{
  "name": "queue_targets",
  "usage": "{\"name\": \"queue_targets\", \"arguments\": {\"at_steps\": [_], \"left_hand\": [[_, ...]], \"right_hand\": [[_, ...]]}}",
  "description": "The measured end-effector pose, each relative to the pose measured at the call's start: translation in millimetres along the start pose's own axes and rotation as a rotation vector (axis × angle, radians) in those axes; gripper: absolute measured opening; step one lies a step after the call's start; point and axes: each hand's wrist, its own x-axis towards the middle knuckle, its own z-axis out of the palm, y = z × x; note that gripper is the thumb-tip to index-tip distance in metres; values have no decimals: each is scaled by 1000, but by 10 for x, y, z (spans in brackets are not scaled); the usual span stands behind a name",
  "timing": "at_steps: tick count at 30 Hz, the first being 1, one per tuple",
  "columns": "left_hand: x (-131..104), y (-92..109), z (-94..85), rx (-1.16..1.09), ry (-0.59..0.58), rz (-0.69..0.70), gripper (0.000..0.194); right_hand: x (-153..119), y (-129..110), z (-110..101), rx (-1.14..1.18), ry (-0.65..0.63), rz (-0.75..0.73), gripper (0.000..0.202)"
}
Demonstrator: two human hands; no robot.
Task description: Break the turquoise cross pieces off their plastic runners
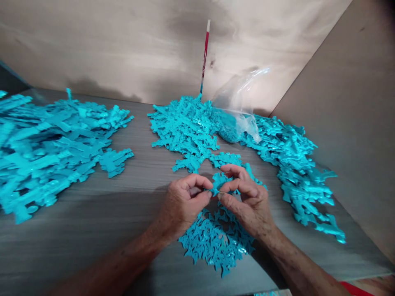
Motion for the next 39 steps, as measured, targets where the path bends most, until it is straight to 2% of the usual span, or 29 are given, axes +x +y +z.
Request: {"name": "queue_targets", "arguments": {"at_steps": [7,21,31,39], "left_hand": [[-7,13,9,2,-1,17,9],[-5,16,15,-21,-7,37,12],[2,-9,7,2,-20,54,5],[-19,40,5,45,-8,67,4]], "right_hand": [[6,-4,25,43,13,51,7],[-8,-6,40,26,-2,29,5],[2,-80,63,25,-1,15,13],[-17,-24,64,52,-41,44,9]]}}
